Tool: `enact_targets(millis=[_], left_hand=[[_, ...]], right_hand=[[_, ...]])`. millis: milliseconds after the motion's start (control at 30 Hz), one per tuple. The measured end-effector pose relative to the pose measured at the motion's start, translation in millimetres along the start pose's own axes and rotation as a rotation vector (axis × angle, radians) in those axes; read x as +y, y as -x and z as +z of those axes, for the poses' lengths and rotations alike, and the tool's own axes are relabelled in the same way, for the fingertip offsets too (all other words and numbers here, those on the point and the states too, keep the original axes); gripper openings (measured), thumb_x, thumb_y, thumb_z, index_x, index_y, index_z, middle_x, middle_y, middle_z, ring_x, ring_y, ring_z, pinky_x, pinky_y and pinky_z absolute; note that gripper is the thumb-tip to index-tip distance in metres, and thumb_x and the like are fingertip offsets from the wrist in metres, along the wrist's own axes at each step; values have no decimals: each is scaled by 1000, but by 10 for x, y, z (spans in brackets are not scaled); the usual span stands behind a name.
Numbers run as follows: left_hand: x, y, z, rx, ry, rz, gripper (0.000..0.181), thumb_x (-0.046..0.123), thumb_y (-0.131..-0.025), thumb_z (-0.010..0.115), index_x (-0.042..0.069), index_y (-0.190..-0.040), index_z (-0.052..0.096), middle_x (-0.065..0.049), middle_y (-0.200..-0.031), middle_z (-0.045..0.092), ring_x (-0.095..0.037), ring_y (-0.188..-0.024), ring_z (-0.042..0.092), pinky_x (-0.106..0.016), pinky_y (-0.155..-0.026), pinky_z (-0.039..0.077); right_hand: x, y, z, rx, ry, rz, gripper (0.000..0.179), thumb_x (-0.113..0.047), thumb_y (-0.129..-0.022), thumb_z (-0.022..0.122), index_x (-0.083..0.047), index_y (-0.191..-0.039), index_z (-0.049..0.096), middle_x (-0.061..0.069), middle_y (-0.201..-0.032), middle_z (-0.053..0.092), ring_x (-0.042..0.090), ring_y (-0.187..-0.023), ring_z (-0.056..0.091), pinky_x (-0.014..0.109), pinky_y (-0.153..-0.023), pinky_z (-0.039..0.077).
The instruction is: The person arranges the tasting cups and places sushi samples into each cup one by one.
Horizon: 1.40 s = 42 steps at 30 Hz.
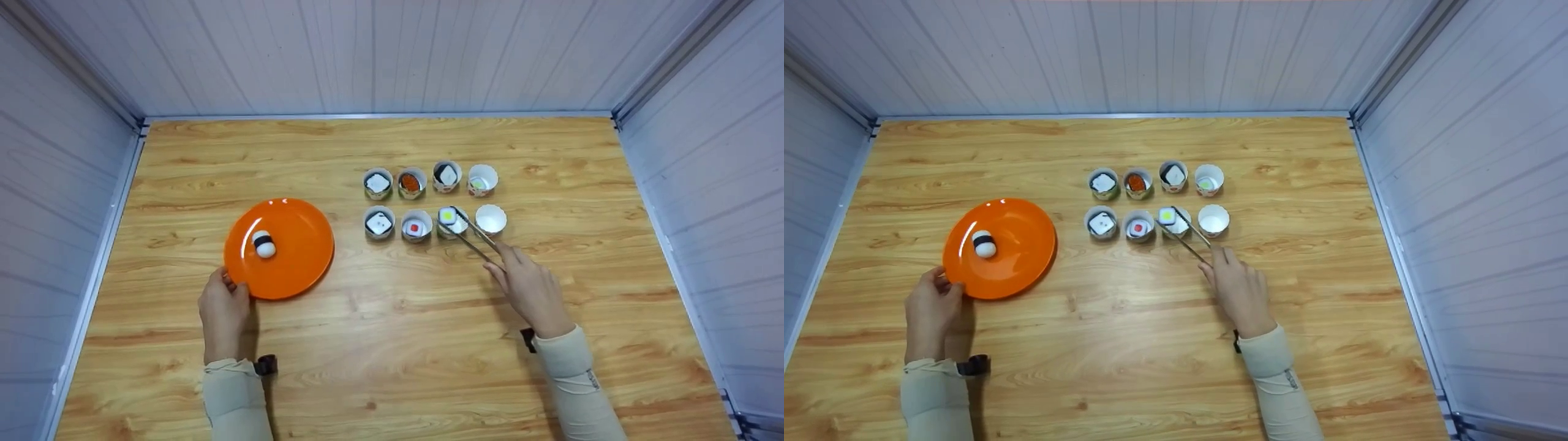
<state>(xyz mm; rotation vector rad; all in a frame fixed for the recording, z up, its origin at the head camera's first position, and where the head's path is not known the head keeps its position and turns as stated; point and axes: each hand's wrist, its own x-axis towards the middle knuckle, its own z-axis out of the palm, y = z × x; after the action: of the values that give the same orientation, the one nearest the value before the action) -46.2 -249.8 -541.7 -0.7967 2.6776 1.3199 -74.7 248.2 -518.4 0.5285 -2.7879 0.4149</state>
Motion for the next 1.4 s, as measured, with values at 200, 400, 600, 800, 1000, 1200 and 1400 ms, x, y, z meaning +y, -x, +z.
enact_targets(millis=[200,400,600,800,1000,1200,1400], left_hand=[[3,-6,-1,4,-1,3,49,3,-100,47,-10,-146,39,-30,-131,54,-39,-122,53,-50,-104,44],[6,-10,3,11,-9,19,49,3,-99,48,-12,-145,38,-30,-130,55,-40,-119,54,-50,-104,44],[4,-12,11,32,-29,30,50,2,-98,50,-14,-144,38,-32,-128,55,-42,-117,54,-52,-103,44],[8,-15,12,30,-26,30,50,2,-98,50,-13,-144,39,-32,-129,55,-42,-118,54,-51,-103,44],[18,-13,5,2,-15,1,50,2,-100,49,-12,-146,36,-31,-132,53,-41,-120,53,-50,-105,43],[18,-15,3,-3,-13,-12,51,2,-101,48,-11,-148,35,-30,-135,52,-40,-123,52,-49,-106,43],[3,-11,2,2,-12,4,51,2,-100,49,-12,-147,36,-31,-133,53,-41,-121,53,-50,-105,43]], right_hand=[[76,28,-1,6,16,9,41,-28,-95,71,-2,-125,62,15,-96,66,28,-48,53,42,-36,43],[106,29,5,17,15,10,39,-28,-96,70,-1,-122,62,15,-94,65,30,-50,55,43,-37,43],[117,35,12,39,16,-8,39,-28,-95,70,0,-121,63,13,-93,65,31,-51,57,45,-37,44],[122,38,13,16,0,22,41,-29,-96,69,1,-123,63,15,-95,66,33,-57,61,47,-41,48],[119,32,18,11,-17,44,42,-30,-96,69,1,-125,62,15,-95,66,33,-62,64,48,-44,50],[27,-51,53,-4,-38,37,41,-31,-97,67,-1,-125,61,13,-91,63,30,-60,61,45,-43,48],[-202,-230,140,-21,-49,-18,47,-34,-97,67,-4,-132,59,13,-100,64,28,-53,55,43,-40,45]])
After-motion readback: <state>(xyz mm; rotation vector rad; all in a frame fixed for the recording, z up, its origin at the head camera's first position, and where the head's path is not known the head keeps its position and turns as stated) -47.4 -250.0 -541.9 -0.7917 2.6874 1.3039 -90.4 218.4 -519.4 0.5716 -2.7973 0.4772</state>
